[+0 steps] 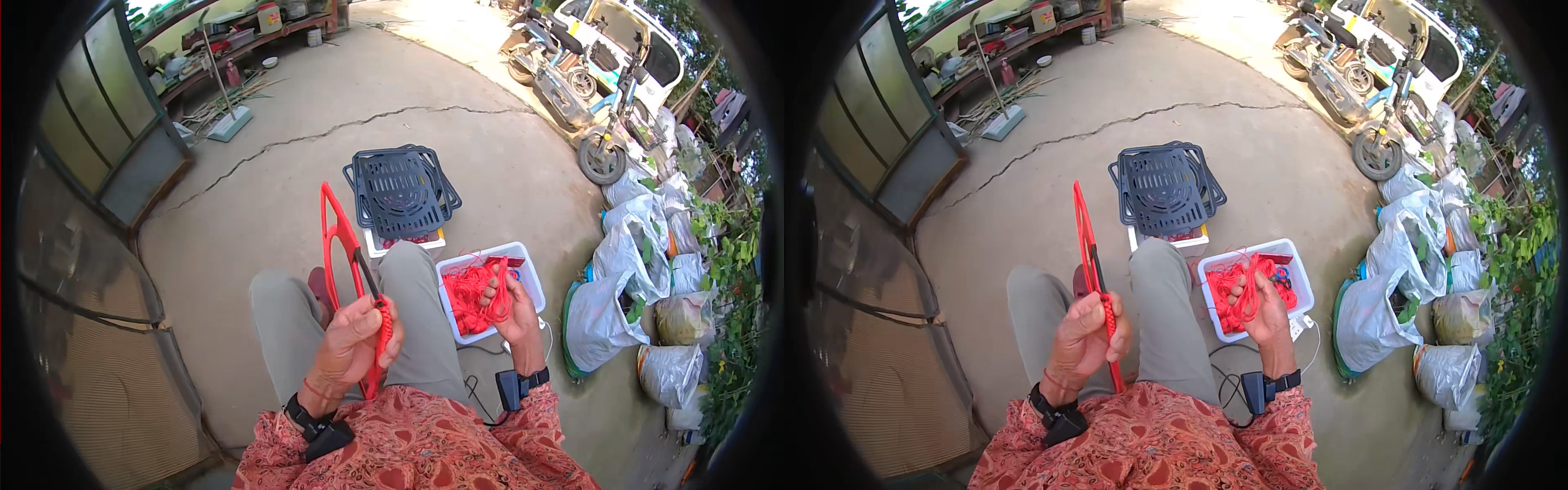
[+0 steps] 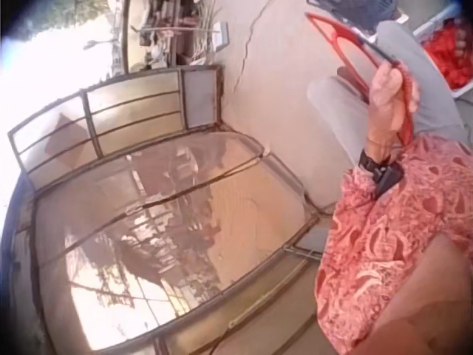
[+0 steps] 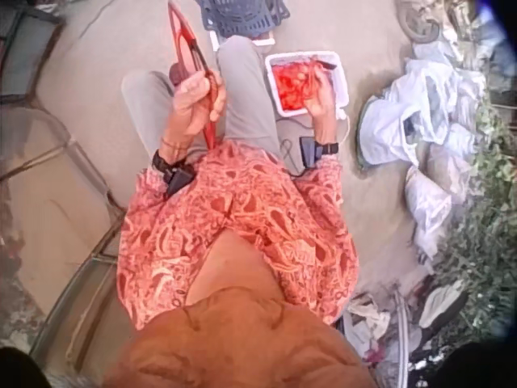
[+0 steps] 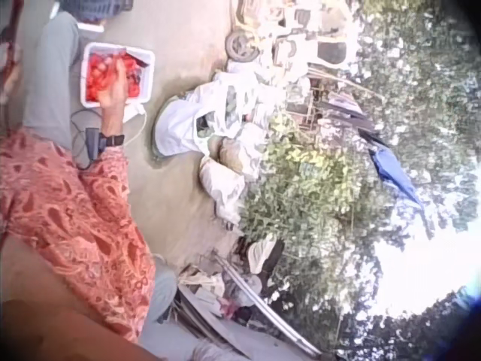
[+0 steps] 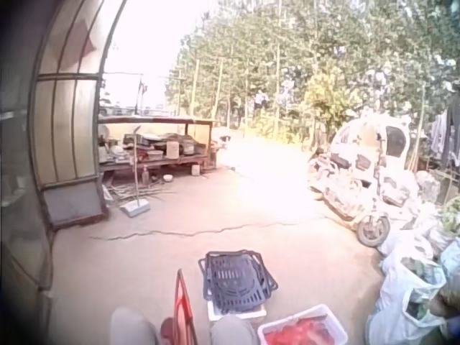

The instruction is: The person is wrapping a red plastic frame with red twine.

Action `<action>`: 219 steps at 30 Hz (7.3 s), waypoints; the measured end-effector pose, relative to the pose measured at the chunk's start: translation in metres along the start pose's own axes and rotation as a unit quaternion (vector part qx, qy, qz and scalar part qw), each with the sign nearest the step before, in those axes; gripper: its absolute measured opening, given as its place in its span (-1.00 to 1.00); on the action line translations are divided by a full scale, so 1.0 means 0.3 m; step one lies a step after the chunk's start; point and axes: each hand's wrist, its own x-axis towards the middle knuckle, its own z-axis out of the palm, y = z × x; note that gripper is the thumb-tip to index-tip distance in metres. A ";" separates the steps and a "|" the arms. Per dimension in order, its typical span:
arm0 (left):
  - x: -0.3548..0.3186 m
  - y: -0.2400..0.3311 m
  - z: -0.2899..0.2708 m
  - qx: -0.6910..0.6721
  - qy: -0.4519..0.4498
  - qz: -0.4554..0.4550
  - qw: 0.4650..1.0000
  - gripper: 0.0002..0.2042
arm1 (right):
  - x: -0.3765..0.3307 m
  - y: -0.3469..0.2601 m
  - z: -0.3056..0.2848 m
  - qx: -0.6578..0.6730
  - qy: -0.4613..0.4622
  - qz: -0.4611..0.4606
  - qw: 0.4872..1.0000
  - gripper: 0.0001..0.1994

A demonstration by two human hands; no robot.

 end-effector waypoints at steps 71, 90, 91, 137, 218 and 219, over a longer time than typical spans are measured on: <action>-0.190 0.065 -0.013 -0.143 -0.130 0.112 0.975 -0.76 | -0.123 0.157 0.404 -0.191 -0.096 0.073 0.974 -0.88; -0.242 0.091 0.019 -0.069 -0.107 0.117 0.985 -0.73 | -0.084 0.221 0.360 -0.150 -0.079 0.094 0.981 -0.86; -0.238 0.087 0.024 -0.066 -0.111 0.114 0.985 -0.73 | -0.085 0.220 0.363 -0.147 -0.079 0.094 0.982 -0.86; -0.214 0.186 0.033 0.208 0.153 0.123 0.958 -0.79 | -0.041 0.245 0.883 0.140 -0.333 0.045 0.931 -0.75; -0.282 0.117 0.066 0.244 0.239 0.234 0.910 -0.74 | -0.181 0.310 0.497 -0.394 -0.386 -0.009 0.834 -0.72; -0.282 0.117 0.068 0.246 0.240 0.236 0.909 -0.74 | -0.179 0.317 0.489 -0.394 -0.387 -0.008 0.834 -0.72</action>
